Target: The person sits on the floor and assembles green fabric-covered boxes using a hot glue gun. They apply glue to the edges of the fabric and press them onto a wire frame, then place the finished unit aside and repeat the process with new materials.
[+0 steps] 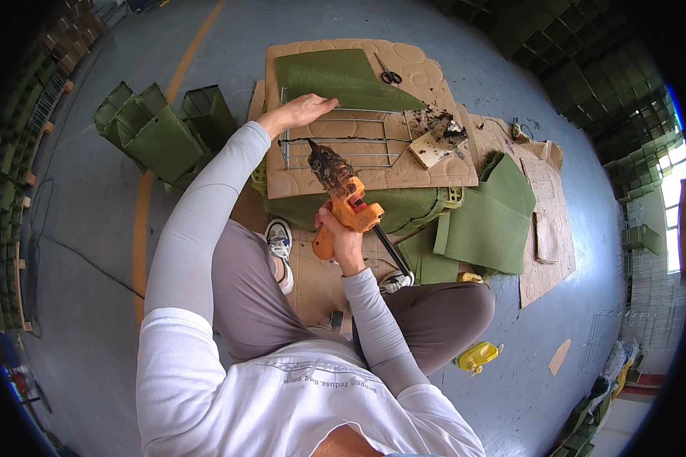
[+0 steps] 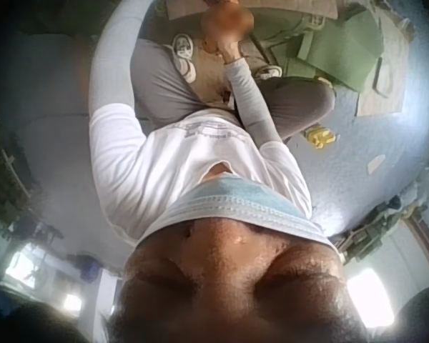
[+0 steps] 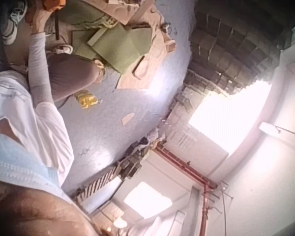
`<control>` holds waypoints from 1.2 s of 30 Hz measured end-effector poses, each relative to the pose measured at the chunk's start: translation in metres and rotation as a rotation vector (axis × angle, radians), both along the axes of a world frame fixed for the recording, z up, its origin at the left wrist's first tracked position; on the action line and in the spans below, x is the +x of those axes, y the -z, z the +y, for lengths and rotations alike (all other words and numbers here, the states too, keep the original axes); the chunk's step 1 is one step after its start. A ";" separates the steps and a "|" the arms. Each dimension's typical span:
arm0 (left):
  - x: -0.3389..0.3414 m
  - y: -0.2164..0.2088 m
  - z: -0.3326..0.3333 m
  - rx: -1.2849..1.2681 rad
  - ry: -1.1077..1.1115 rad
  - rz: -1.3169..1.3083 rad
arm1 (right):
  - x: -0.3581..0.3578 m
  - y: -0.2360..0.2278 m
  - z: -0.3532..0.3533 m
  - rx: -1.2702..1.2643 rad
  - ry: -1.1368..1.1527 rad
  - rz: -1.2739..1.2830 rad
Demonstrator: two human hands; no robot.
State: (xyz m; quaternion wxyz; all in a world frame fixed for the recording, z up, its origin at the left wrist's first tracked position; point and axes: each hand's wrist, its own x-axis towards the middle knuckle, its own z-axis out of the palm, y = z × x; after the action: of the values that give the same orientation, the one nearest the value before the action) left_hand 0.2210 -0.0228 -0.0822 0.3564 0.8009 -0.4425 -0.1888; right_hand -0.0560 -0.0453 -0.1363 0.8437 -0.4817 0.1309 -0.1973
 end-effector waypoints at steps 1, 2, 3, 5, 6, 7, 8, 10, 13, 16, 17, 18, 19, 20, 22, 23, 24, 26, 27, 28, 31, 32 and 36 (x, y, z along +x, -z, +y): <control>0.000 0.000 -0.001 0.004 -0.004 0.010 | -0.001 0.000 0.000 0.004 0.001 -0.010; 0.000 0.000 -0.001 -0.003 -0.004 0.008 | -0.001 0.001 -0.001 0.000 -0.003 0.001; -0.001 0.000 -0.001 -0.011 -0.005 0.007 | -0.003 0.002 -0.002 -0.003 -0.008 0.012; -0.001 0.000 0.000 -0.012 -0.002 -0.003 | -0.005 0.002 -0.004 0.007 -0.007 0.018; 0.000 0.000 0.000 -0.007 0.003 -0.012 | -0.006 0.002 -0.005 0.020 0.000 0.013; 0.000 0.000 0.000 -0.007 -0.001 -0.008 | -0.007 0.002 -0.005 0.034 0.006 0.008; 0.001 0.000 0.001 -0.007 -0.004 -0.003 | -0.007 0.002 -0.006 0.041 0.013 0.001; -0.013 -0.012 -0.001 -0.021 -0.016 0.036 | -0.008 0.004 -0.009 0.053 0.039 -0.010; -0.003 -0.002 0.000 -0.036 -0.008 -0.017 | -0.006 0.002 -0.008 0.051 0.035 -0.013; 0.000 -0.001 0.000 -0.017 0.005 -0.009 | -0.007 0.005 -0.008 0.072 0.044 -0.009; -0.001 -0.002 -0.002 -0.010 0.005 -0.005 | -0.008 0.006 -0.009 0.075 0.050 -0.010; -0.001 -0.002 -0.002 -0.002 0.002 -0.002 | -0.008 0.006 -0.010 0.079 0.053 -0.012; 0.000 -0.001 -0.002 0.006 -0.002 0.001 | -0.009 0.005 -0.010 0.083 0.056 -0.014; -0.001 0.000 -0.001 -0.009 -0.011 -0.003 | -0.009 0.004 -0.010 0.079 0.060 -0.009; -0.001 0.001 -0.002 -0.028 -0.018 -0.010 | -0.008 0.003 -0.011 0.067 0.072 0.002; -0.001 0.002 -0.002 -0.031 -0.016 -0.013 | -0.009 0.003 -0.011 0.068 0.081 0.008; 0.000 0.001 -0.002 -0.020 -0.005 -0.017 | -0.009 0.004 -0.010 0.068 0.088 0.013; 0.002 0.000 0.000 -0.007 0.004 -0.016 | -0.010 0.004 -0.010 0.080 0.096 0.007; -0.001 -0.002 -0.001 -0.005 0.008 -0.009 | -0.011 0.003 -0.011 0.090 0.101 -0.003; -0.003 -0.004 -0.001 -0.003 0.011 -0.001 | -0.012 0.002 -0.012 0.101 0.106 -0.014; -0.003 0.000 -0.002 -0.041 -0.024 -0.017 | -0.010 0.002 -0.013 0.062 0.105 -0.006; -0.002 0.001 -0.001 -0.036 -0.027 -0.018 | -0.011 0.002 -0.013 0.070 0.107 -0.003; 0.000 -0.002 0.000 0.007 0.001 -0.029 | -0.012 0.000 -0.011 0.100 0.114 -0.007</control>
State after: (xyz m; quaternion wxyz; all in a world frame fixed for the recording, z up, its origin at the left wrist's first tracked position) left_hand 0.2210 -0.0224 -0.0803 0.3471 0.8047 -0.4473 -0.1788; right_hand -0.0677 -0.0567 -0.1366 0.8546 -0.4301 0.1648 -0.2400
